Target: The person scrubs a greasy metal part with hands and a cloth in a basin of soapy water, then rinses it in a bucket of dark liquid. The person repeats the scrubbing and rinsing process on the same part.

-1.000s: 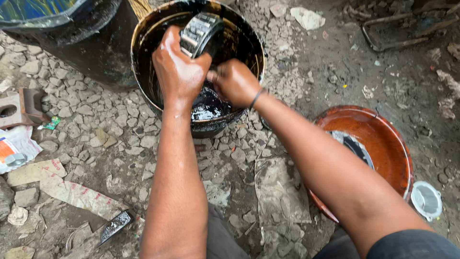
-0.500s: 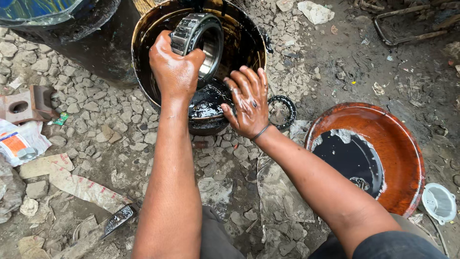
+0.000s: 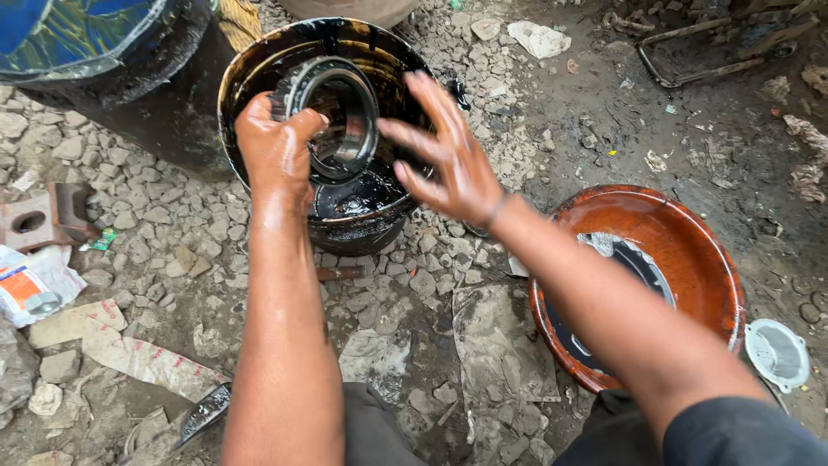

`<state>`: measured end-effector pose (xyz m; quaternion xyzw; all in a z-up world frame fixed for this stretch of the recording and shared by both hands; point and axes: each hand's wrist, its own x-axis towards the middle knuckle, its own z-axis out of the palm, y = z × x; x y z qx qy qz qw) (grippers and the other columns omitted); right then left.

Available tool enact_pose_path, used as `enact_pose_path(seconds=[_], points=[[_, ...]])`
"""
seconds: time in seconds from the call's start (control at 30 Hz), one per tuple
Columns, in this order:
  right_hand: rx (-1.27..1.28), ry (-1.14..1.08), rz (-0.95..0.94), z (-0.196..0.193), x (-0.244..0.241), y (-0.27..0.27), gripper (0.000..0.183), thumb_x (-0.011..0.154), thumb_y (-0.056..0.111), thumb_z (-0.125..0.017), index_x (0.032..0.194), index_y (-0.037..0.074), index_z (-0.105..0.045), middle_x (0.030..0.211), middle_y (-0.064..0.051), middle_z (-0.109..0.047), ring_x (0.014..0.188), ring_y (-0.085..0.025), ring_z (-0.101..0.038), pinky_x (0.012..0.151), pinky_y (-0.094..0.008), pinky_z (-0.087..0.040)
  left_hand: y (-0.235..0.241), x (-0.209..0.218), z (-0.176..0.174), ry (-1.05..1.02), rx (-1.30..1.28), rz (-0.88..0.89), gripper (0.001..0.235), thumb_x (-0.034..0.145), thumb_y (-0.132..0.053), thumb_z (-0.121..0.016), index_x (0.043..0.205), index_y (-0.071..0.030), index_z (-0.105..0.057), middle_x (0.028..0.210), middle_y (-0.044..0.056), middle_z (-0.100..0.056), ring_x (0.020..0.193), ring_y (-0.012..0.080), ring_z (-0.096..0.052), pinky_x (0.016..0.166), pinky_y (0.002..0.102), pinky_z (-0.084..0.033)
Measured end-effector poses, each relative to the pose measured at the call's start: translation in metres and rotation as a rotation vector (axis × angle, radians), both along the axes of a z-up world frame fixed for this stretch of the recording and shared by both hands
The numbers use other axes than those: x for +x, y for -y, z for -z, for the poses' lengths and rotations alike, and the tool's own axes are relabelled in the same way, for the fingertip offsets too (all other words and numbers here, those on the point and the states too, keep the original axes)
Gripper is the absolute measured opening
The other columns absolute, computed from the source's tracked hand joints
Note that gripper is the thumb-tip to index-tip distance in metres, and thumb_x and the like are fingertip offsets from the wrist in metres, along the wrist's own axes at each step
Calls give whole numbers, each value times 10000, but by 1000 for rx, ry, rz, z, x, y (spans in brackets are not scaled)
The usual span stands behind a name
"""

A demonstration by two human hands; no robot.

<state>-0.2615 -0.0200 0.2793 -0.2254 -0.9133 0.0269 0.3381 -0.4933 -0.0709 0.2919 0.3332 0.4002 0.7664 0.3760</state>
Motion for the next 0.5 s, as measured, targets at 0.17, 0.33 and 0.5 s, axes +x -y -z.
enact_pose_path(seconds=[0.17, 0.33, 0.5], points=[[61, 121, -157, -72, -41, -29, 418, 898, 317, -755, 1307, 231, -739, 1674, -197, -323, 1574, -418, -286, 1317, -562, -260, -3, 0, -4, -54, -78, 10, 306, 703, 73, -689, 1008, 50, -697, 871, 65, -737, 689, 124, -664, 655, 262, -556], [83, 230, -189, -93, -55, -28, 477, 815, 194, -787, 1290, 191, -737, 1677, -186, -315, 1576, -401, -250, 1308, -514, -240, -2, -3, -8, -102, -146, 40, 297, 689, 69, -690, 986, 47, -699, 835, 55, -724, 654, 105, -655, 600, 257, -541], [-56, 232, -180, -81, -59, -47, 569, 764, 218, -803, 1328, 217, -730, 1651, -169, -344, 1559, -391, -260, 1300, -506, -242, -3, -7, -8, -77, -110, 112, 289, 689, 77, -672, 976, 54, -699, 831, 57, -720, 648, 106, -650, 604, 259, -543]])
